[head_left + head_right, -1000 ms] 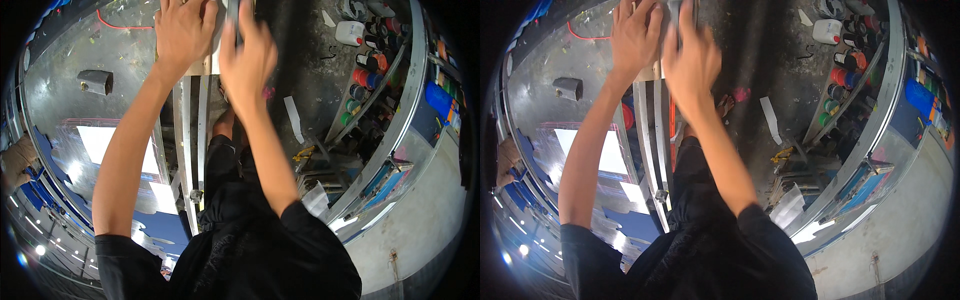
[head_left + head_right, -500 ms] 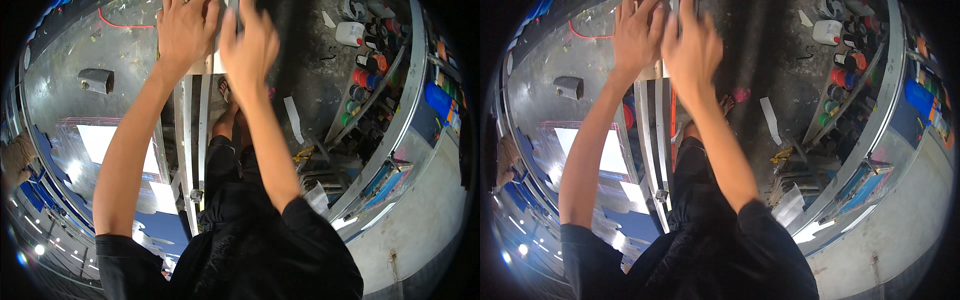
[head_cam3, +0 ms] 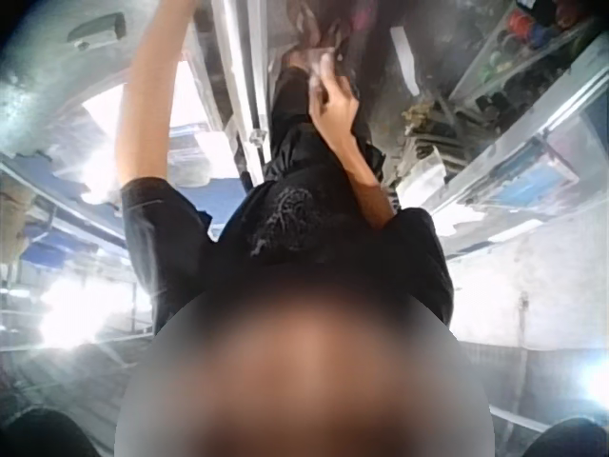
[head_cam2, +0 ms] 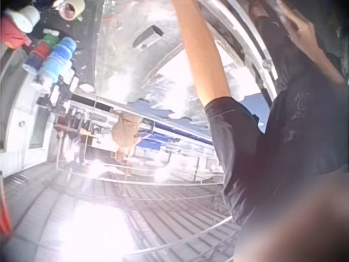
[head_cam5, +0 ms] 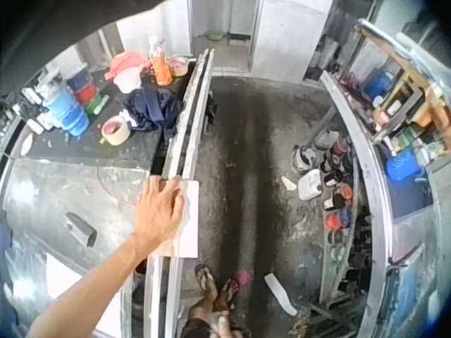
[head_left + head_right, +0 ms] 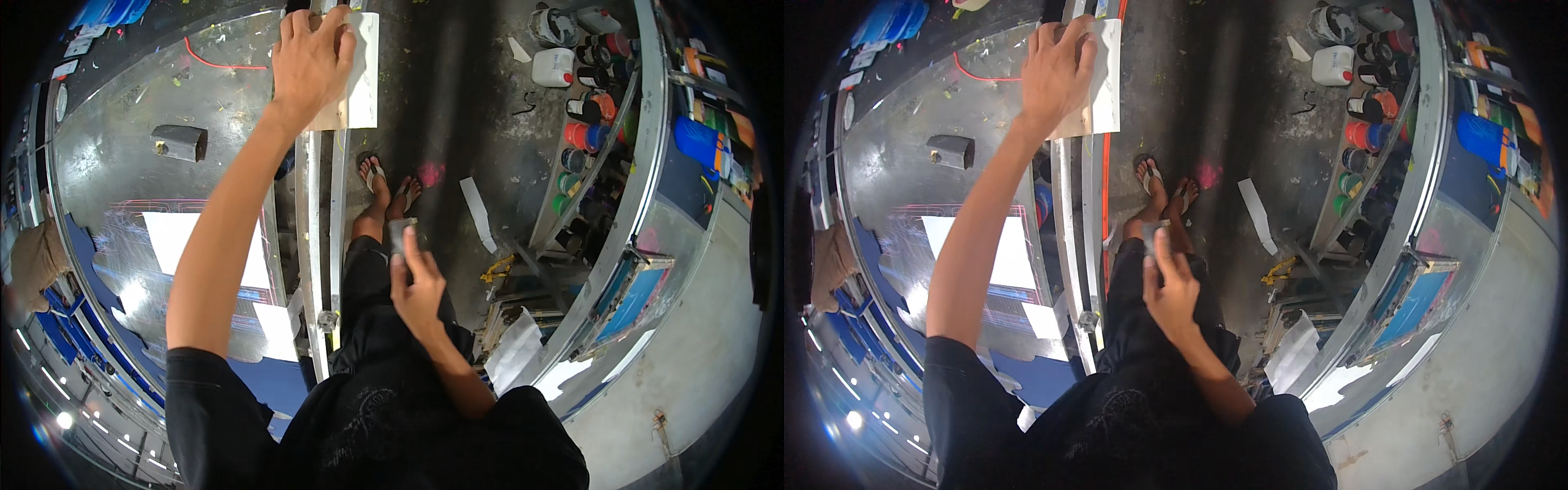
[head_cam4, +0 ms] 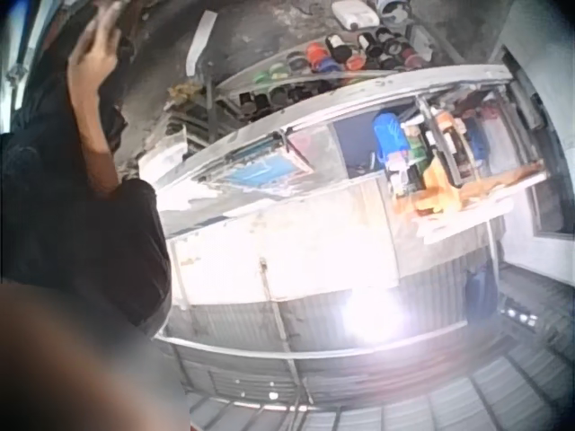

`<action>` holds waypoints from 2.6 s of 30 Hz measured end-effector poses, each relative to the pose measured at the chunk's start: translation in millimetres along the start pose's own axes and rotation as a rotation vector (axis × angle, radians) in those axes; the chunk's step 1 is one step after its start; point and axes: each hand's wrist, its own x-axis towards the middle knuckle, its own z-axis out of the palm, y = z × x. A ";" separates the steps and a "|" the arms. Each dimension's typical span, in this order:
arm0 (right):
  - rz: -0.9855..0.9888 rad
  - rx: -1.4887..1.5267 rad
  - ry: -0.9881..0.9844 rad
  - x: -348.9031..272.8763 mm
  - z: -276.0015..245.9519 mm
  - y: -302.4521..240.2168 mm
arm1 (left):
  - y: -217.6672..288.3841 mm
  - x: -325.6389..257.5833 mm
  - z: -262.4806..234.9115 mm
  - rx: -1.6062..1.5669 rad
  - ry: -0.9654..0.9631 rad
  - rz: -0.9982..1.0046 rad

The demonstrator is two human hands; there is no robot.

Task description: The person arranges blue fabric pieces on a conveyor table, then sands a wooden block and applies glue to a screen printing frame. The person handles a white cloth and various tools during the process.

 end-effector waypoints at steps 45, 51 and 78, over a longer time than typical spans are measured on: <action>-0.348 -0.093 0.330 288.7 51.8 -77.7 | 26.4 -34.9 -13.0 -0.043 -0.027 -0.044; -0.352 -0.002 0.184 176.1 33.1 -49.7 | 28.4 -36.8 -13.7 -0.063 -0.055 -0.138; -0.392 -0.014 0.171 174.4 35.1 -33.2 | 22.4 -36.8 -7.1 -0.038 -0.027 -0.098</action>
